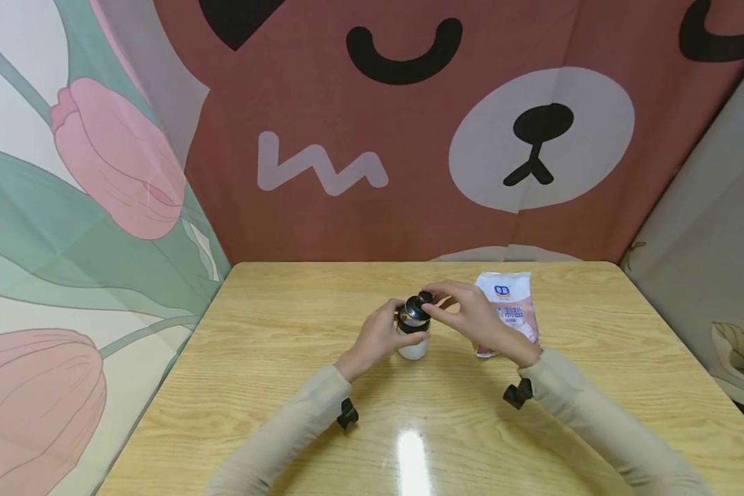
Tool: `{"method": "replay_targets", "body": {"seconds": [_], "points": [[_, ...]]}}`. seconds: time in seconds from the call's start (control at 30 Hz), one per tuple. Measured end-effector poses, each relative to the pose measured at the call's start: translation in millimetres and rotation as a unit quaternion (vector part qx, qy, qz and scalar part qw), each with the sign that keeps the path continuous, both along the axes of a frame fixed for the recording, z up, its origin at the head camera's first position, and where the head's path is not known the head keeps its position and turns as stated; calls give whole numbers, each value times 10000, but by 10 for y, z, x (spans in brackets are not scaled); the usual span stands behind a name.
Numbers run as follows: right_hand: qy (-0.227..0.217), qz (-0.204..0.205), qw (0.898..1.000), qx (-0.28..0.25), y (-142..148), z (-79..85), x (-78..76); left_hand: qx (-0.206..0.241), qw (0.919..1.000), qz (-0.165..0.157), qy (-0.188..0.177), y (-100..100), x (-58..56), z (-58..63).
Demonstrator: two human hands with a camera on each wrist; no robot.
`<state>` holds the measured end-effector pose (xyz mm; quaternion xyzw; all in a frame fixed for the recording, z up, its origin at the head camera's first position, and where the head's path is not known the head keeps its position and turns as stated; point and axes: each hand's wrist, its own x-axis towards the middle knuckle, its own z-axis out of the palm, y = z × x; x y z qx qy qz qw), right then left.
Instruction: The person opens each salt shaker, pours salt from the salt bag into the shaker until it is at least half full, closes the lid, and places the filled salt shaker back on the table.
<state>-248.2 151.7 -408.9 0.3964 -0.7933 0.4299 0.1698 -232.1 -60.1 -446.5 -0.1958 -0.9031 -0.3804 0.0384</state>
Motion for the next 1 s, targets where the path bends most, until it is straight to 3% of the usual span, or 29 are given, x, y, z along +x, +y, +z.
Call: {"method": "replay_targets", "body": {"seconds": [0.37, 1.0], "points": [[-217, 55, 9997, 118, -27, -39, -10, 51, 9999, -63, -129, -2, -2, 0], [275, 89, 9986, 434, -74, -49, -26, 59, 10000, -18, -50, 1, -7, -3]]}}
